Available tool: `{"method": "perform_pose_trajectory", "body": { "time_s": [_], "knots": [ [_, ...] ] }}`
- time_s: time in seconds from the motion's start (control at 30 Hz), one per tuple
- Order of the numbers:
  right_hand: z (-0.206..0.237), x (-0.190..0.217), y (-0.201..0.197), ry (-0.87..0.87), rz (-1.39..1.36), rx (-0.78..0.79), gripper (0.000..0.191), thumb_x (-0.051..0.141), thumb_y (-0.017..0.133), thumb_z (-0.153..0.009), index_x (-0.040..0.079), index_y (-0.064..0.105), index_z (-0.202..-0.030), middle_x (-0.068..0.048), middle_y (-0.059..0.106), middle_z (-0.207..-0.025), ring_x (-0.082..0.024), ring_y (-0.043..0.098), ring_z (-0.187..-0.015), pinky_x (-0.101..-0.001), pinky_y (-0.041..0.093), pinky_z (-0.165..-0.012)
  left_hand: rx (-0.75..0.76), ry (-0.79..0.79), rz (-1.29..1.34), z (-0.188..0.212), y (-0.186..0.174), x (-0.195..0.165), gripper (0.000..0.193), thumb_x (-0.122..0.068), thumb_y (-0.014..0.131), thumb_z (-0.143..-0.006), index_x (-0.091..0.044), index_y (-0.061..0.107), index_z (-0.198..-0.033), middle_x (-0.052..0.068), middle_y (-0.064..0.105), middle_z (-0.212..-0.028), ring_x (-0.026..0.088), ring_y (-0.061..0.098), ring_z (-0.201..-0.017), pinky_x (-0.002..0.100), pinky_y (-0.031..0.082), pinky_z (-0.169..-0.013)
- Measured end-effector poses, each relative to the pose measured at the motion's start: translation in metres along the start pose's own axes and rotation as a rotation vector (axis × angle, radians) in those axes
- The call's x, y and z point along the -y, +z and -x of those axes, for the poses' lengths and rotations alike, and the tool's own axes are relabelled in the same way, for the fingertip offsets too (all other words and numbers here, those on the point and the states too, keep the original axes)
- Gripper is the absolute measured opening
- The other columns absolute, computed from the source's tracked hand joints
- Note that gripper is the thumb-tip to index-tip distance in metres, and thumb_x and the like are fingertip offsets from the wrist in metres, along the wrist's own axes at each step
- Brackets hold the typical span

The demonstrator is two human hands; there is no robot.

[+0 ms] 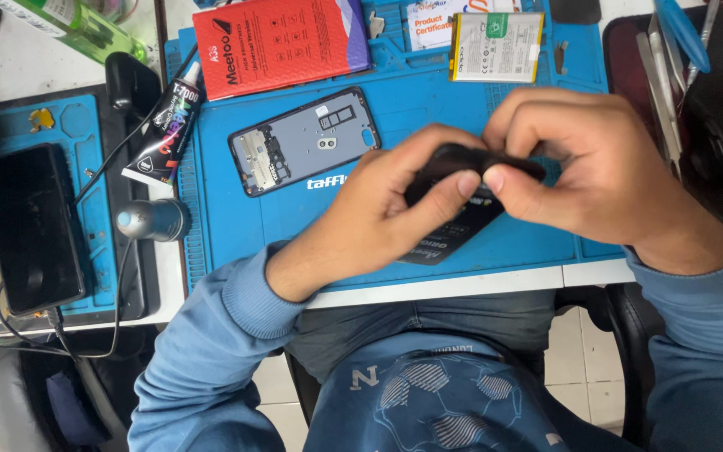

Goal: The person holds a phone frame and a new replacement screen, peels the protective film off the new screen, then fits the screen to the phone frame and presses it in place. They then work on the assembled phone, using a screwdriver to drive screws along its edge on the work mat.

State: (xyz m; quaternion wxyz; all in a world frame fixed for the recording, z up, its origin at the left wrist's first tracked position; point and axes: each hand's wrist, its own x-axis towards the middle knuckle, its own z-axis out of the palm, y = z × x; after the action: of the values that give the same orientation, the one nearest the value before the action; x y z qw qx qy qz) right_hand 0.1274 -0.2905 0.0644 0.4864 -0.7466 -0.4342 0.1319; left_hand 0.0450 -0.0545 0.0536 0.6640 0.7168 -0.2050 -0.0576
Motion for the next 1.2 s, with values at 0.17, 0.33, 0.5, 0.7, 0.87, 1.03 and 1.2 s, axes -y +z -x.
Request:
{"method": "perform_pose_trajectory", "body": {
  "time_s": [0.17,0.33,0.5,0.7,0.87,1.03,1.2],
  "knots": [
    [0.001,-0.001,0.003,0.051,-0.121,-0.034,0.016,0.000,0.071,-0.093,-0.004,0.058,-0.102,-0.008,0.067,-0.103,-0.010,0.068,-0.094,-0.0247,0.059,-0.087,0.016,-0.080,-0.132,-0.002,-0.003,-0.001,0.027,-0.021,0.062,-0.110,-0.008,0.059,-0.133,0.002,0.075,-0.103,0.006,0.072,-0.087,0.024,0.057,-0.076],
    [0.006,-0.008,0.002,0.039,-0.306,-0.068,0.018,-0.004,0.065,-0.097,-0.006,0.056,-0.113,-0.013,0.071,-0.117,-0.015,0.070,-0.113,-0.0283,0.059,-0.102,0.114,-0.083,0.272,-0.003,-0.016,-0.001,0.049,-0.014,0.066,-0.112,-0.007,0.037,-0.151,0.010,0.070,-0.116,0.010,0.064,-0.104,0.024,0.052,-0.089],
    [0.007,-0.006,-0.004,0.052,-0.532,-0.135,0.013,-0.008,0.062,-0.105,-0.006,0.054,-0.116,-0.015,0.070,-0.114,-0.014,0.070,-0.106,-0.0253,0.059,-0.096,0.288,-0.198,0.816,0.001,-0.042,-0.009,0.075,-0.028,0.070,-0.107,-0.006,0.025,-0.164,0.019,0.061,-0.140,0.021,0.062,-0.124,0.030,0.050,-0.110],
    [0.002,0.011,0.001,0.092,-0.681,-0.326,0.058,-0.009,0.060,-0.088,-0.002,0.040,-0.142,-0.016,0.063,-0.130,-0.014,0.066,-0.119,-0.0253,0.058,-0.101,0.067,-0.232,1.091,-0.001,-0.048,0.008,0.092,-0.070,0.047,-0.102,-0.003,0.026,-0.161,0.022,0.052,-0.146,0.038,0.059,-0.127,0.054,0.051,-0.106],
    [0.000,0.005,0.019,-0.002,-0.649,-0.473,0.050,-0.011,0.060,-0.093,-0.002,0.038,-0.137,-0.017,0.061,-0.131,-0.016,0.066,-0.121,-0.0289,0.060,-0.106,-0.049,0.059,1.054,-0.007,-0.041,0.019,0.088,-0.057,0.065,-0.096,-0.004,0.029,-0.157,0.016,0.052,-0.152,0.034,0.054,-0.136,0.052,0.049,-0.113],
    [0.004,-0.007,0.055,0.052,-0.557,-0.497,0.042,-0.009,0.062,-0.097,-0.001,0.039,-0.131,-0.014,0.060,-0.128,-0.014,0.065,-0.110,-0.0264,0.059,-0.085,-0.549,0.316,0.392,-0.010,0.000,0.019,0.071,-0.008,0.073,-0.105,-0.009,0.023,-0.155,0.012,0.051,-0.144,0.026,0.052,-0.132,0.044,0.045,-0.115],
    [0.013,-0.010,0.069,0.142,-0.593,-0.290,0.029,-0.010,0.057,-0.100,-0.002,0.043,-0.125,-0.017,0.067,-0.117,-0.012,0.065,-0.100,-0.0271,0.059,-0.084,-0.643,0.241,0.518,-0.007,-0.005,0.009,0.048,0.002,0.067,-0.106,-0.002,0.034,-0.140,0.021,0.066,-0.117,0.031,0.075,-0.103,0.041,0.065,-0.091]
  ]
}}
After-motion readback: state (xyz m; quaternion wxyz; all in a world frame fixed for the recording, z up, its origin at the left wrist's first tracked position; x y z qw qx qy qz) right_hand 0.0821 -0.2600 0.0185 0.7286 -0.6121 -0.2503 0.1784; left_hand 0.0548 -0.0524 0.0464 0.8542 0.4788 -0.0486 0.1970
